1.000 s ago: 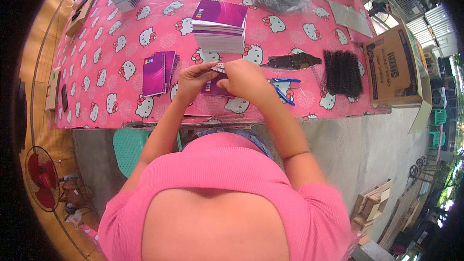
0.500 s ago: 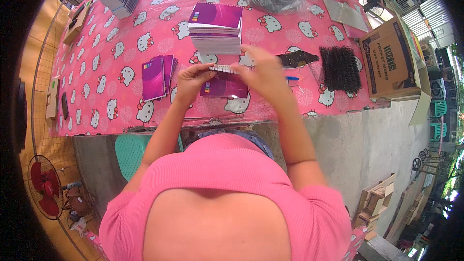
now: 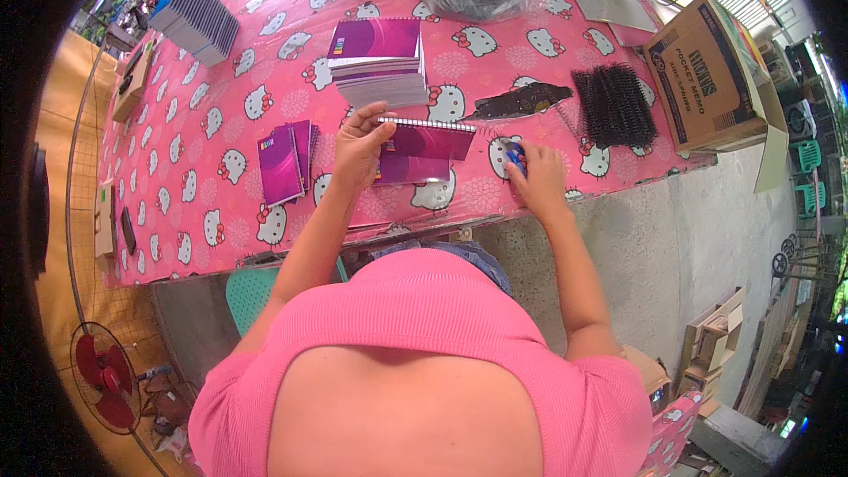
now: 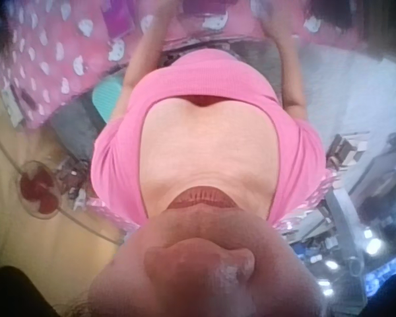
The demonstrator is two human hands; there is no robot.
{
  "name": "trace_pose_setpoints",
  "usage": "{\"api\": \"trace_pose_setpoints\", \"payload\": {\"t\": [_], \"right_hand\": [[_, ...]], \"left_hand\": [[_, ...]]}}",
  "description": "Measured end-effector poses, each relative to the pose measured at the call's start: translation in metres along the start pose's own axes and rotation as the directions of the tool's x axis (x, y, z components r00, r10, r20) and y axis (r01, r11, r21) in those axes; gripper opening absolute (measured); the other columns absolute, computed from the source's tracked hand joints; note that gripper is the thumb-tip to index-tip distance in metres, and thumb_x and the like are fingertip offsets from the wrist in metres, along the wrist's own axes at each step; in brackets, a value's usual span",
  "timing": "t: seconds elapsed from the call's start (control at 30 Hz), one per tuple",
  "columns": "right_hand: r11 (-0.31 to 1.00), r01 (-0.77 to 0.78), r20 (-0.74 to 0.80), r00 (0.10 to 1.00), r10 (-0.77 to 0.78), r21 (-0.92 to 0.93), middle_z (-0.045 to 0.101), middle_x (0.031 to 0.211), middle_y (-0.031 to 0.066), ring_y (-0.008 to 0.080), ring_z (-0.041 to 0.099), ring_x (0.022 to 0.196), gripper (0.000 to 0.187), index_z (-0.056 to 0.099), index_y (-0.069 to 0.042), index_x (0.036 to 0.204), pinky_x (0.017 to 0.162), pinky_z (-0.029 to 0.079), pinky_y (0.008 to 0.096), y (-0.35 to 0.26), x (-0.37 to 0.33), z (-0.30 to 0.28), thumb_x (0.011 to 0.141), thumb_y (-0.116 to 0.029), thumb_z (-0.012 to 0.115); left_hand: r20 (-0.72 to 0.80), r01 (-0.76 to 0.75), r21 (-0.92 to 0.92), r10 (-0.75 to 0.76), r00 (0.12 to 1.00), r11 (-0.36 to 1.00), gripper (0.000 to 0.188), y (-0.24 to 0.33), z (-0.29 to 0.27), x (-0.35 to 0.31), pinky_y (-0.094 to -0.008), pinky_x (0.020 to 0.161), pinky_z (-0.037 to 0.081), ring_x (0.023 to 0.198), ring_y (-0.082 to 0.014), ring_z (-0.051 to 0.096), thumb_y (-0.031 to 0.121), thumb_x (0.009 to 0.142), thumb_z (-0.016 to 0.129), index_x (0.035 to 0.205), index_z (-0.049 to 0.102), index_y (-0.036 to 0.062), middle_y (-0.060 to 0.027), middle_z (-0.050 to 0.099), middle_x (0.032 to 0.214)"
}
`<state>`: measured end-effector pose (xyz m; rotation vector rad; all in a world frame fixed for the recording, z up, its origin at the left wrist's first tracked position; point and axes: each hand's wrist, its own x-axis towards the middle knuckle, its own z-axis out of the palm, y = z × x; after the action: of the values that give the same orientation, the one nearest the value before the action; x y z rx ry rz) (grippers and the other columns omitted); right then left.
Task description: The person assembles notebooks by threading a spiral coil through pre-punched holes in the covers and pages, using a blue tool to trim the excess coil, and repeats the process with additional units.
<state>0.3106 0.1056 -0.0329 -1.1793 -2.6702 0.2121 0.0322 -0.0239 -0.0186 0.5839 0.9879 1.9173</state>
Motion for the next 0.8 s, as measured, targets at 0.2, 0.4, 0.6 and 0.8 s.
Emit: {"api": "trace_pose_setpoints", "payload": {"t": [0.2,0.4,0.6,0.8], "right_hand": [[0.714,0.107,-0.152,0.988,0.0,0.692,0.056,0.104,0.0158,0.0288,0.055,0.095,0.039,0.055,-0.006,0.122,0.083,0.044,0.0369,-0.088,-0.001,-0.101,0.086,-0.02,0.062],[0.775,0.274,-0.228,0.959,-0.171,0.57,0.055,0.102,0.0156,0.0282,0.055,0.095,0.039,0.056,-0.006,0.121,0.083,0.044,0.0385,-0.123,0.009,-0.102,0.086,-0.021,0.062],[0.713,0.123,0.02,0.982,-0.188,0.691,0.059,0.098,0.0144,0.0244,0.059,0.087,0.036,0.057,-0.005,0.12,0.075,0.048,0.0361,-0.116,0.01,-0.098,0.089,-0.024,0.06],[0.037,-0.631,0.586,0.696,-0.414,0.775,0.061,0.111,0.0146,0.0203,0.059,0.096,0.04,0.051,0.002,0.124,0.083,0.046,0.0311,-0.085,-0.005,-0.062,0.096,-0.027,0.05]], "left_hand": [[-0.022,-0.163,0.146,0.167,0.986,0.976,0.024,0.022,0.051,-0.014,-0.0267,0.081,0.054,0.094,-0.0147,0.062,-0.013,0.074,0.07,0.096,0.065,-0.0037,-0.0126,0.065,0.104],[0.092,-0.395,0.369,0.39,0.916,0.841,0.019,0.033,0.067,-0.024,-0.0247,0.082,0.051,0.095,-0.015,0.062,-0.012,0.078,0.067,0.094,0.065,-0.0038,-0.0139,0.066,0.104],[0.04,-0.424,0.416,0.449,0.892,0.805,0.016,0.031,0.06,-0.03,-0.0275,0.081,0.052,0.089,-0.0169,0.065,-0.013,0.076,0.066,0.089,0.066,-0.0039,-0.0133,0.068,0.099],[0.484,-0.739,0.602,0.598,0.639,0.302,0.013,0.026,0.04,-0.032,-0.0372,0.08,0.053,0.086,-0.0252,0.066,-0.006,0.07,0.071,0.081,0.066,-0.0008,-0.0123,0.069,0.085]]}}
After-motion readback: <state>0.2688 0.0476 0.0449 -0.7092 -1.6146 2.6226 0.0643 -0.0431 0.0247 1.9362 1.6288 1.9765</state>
